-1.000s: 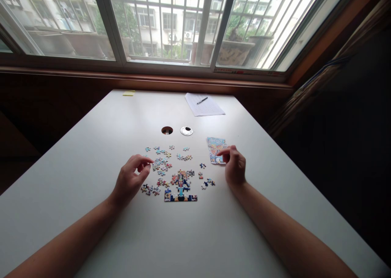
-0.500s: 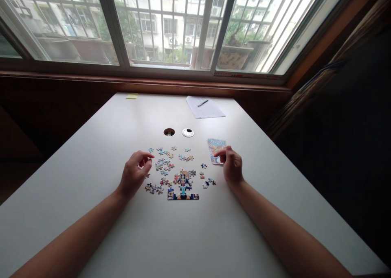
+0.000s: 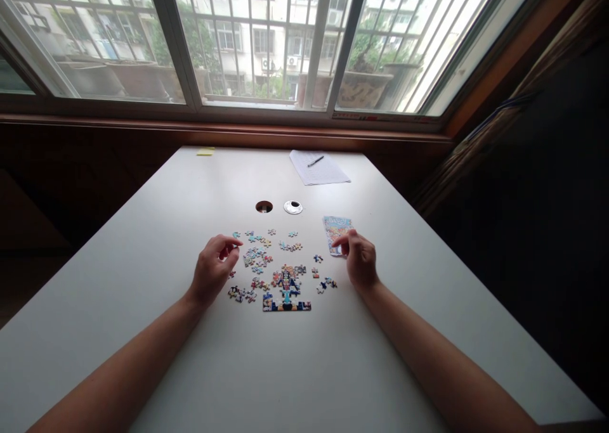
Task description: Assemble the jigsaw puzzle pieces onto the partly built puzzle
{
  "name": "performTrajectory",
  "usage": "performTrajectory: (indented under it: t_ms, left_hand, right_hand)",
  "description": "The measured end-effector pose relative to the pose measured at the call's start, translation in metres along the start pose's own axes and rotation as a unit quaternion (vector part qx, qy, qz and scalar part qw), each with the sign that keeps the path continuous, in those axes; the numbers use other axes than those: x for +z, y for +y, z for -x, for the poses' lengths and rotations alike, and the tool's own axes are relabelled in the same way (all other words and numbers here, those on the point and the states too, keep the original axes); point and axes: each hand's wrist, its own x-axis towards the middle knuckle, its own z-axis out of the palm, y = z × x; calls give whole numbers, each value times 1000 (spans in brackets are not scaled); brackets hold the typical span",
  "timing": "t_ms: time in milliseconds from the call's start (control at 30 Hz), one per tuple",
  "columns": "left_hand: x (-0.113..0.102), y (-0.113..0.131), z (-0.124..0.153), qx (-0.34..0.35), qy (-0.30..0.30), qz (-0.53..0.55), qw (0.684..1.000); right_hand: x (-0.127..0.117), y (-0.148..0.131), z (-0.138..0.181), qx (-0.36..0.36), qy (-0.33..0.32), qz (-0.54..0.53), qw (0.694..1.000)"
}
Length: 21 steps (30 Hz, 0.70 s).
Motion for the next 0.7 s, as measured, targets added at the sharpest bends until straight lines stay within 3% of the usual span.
performTrajectory:
  t_ms: [400,700]
  left_hand:
    - [1,-1,0,20,19,-25,999]
    - [1,9,9,108,-9,-77,991]
  right_hand:
    - [2,0,-1,-51,-21,67,996]
    - [8,0,3,-107,-49,142,983]
